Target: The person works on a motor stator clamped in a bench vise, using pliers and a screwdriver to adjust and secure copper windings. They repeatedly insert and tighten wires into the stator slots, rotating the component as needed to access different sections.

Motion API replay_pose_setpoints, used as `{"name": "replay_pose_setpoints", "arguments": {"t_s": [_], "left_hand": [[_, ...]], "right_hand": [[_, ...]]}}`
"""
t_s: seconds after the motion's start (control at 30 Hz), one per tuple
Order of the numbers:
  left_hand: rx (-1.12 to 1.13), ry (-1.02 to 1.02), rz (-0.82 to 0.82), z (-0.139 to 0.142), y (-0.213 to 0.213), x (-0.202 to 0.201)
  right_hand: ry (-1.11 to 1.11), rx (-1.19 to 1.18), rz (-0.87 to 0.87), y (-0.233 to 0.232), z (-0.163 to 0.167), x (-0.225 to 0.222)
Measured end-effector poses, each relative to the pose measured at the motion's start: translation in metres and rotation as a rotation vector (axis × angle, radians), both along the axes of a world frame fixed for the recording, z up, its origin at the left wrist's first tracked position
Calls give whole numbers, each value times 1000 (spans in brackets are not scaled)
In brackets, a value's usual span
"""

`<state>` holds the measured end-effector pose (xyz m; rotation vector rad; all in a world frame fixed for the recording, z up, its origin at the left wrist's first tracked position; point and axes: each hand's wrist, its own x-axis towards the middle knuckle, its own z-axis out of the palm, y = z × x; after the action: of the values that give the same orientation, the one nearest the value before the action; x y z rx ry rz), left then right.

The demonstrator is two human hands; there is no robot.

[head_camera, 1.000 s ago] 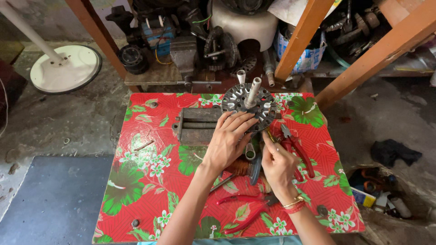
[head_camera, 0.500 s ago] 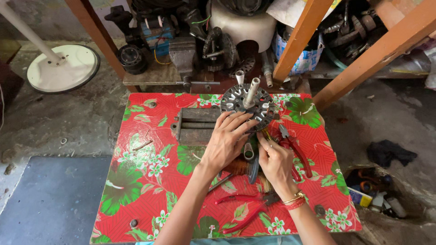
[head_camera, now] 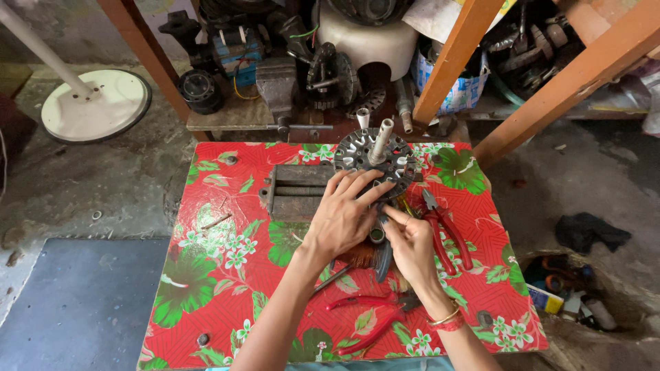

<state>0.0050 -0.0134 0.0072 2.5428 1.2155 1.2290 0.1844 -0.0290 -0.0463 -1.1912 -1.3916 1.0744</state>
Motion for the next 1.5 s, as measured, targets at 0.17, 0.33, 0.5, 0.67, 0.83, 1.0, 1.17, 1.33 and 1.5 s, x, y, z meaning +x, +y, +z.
{"name": "replay_pose_setpoints", "arguments": {"t_s": [0.17, 0.33, 0.5, 0.67, 0.83, 1.0, 1.17, 1.33, 1.5], "left_hand": [[-81, -116, -132, 6, 0, -10], [-75, -154, -131, 6, -2, -9], [-81, -161, -104, 6, -2, -5], [-74, -173, -61, 5, -3, -2], [-66, -179, -54, 5, -3, -1], [-67, -190, -49, 4, -2, 0], [-56, -202, -47, 3, -1, 0], [-52, -232, -34, 3, -1, 3], [-22, -246, -22, 2, 0, 4]], "right_hand": [[208, -121, 85, 3, -2, 6], [306, -202, 96, 1, 8, 6], [387, -321, 111, -2, 21, 8], [614, -411, 161, -2, 27, 10], [719, -425, 202, -1, 31, 12], [678, -399, 210, 0, 40, 13], [671, -393, 230, 2, 49, 11], [690, -437, 237, 7, 49, 10], [681, -423, 221, 7, 46, 19]]}}
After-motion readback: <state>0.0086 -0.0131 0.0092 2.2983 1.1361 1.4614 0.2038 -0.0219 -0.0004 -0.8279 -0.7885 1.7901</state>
